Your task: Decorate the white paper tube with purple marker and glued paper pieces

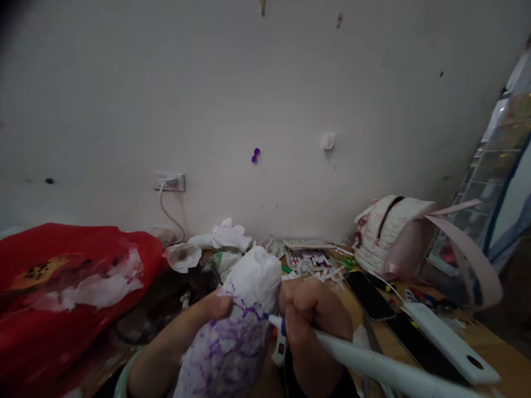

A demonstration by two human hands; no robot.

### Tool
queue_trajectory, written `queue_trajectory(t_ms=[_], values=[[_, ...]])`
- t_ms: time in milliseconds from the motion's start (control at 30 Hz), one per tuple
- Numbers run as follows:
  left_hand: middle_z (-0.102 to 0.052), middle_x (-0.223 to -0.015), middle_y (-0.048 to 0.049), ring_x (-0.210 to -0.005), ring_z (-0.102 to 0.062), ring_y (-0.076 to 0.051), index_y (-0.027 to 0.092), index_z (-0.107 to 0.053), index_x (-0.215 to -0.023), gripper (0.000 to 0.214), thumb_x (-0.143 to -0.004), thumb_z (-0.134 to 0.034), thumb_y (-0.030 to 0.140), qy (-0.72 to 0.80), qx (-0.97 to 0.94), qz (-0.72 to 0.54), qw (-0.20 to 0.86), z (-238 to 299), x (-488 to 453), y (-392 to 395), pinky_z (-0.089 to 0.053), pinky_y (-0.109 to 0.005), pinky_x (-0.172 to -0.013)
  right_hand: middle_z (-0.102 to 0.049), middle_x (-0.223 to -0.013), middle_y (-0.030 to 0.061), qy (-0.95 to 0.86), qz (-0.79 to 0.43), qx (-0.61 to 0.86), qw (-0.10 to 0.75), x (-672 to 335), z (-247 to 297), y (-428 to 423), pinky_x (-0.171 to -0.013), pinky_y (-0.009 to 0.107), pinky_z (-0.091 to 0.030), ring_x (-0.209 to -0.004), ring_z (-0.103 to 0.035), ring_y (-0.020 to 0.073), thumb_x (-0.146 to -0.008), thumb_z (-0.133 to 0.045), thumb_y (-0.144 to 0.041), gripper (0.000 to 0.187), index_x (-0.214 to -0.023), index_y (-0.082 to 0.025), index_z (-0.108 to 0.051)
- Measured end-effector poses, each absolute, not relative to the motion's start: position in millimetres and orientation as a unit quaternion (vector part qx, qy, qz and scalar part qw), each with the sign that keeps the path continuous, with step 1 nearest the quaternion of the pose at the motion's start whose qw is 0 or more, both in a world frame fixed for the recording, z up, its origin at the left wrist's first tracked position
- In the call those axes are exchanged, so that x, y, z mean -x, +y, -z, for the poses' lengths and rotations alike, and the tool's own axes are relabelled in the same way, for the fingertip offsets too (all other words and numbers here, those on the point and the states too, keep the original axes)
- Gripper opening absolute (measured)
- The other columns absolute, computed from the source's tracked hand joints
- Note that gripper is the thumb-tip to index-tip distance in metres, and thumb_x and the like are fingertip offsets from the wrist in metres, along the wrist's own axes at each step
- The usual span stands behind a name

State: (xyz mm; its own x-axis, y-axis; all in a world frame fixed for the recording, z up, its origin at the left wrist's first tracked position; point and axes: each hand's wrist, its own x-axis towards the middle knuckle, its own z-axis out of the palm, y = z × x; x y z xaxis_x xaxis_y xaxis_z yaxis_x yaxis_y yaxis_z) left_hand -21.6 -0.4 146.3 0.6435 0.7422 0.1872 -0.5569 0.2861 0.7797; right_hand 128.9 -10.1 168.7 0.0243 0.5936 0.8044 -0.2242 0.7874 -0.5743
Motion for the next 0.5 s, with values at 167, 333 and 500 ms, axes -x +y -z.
queue_trajectory(t_ms=[167, 333, 500], values=[[-0.066, -0.109, -0.0137, -0.104, -0.059, -0.030, 0.012, -0.049, -0.125, 0.065, -0.070, -0.068, 0.040, 0.072, -0.427, -0.393, 0.811, -147, 22, -2, -0.043, -0.036, -0.089, -0.022, -0.044, -0.0083, -0.575, -0.393, 0.064, 0.715, -132, -169, -11, -0.041, 0.023, -0.030, -0.038, -0.023, 0.0091, -0.075, -0.048, -0.016, 0.030, -0.058, -0.021, -0.024], [-0.063, -0.115, -0.0123, -0.112, -0.053, -0.033, 0.016, -0.044, -0.129, 0.069, -0.070, -0.068, 0.042, 0.083, -0.455, -0.415, 0.783, -147, 20, 4, -0.039, -0.041, -0.094, -0.022, -0.045, -0.0083, -0.569, -0.344, 0.096, 0.741, -124, -167, -9, -0.039, 0.021, -0.025, -0.039, -0.022, 0.0080, -0.072, -0.048, -0.008, 0.030, -0.058, -0.021, -0.024], [-0.057, -0.123, -0.0119, -0.119, -0.046, -0.033, 0.016, -0.051, -0.123, 0.059, -0.072, -0.070, 0.037, 0.139, -0.561, -0.448, 0.682, -144, 19, 13, -0.029, -0.044, -0.102, -0.019, -0.046, -0.0070, -0.489, -0.299, 0.191, 0.797, -118, -167, -3, -0.038, 0.027, -0.016, -0.040, -0.019, 0.0091, -0.063, -0.056, -0.012, 0.035, -0.051, -0.020, -0.025]])
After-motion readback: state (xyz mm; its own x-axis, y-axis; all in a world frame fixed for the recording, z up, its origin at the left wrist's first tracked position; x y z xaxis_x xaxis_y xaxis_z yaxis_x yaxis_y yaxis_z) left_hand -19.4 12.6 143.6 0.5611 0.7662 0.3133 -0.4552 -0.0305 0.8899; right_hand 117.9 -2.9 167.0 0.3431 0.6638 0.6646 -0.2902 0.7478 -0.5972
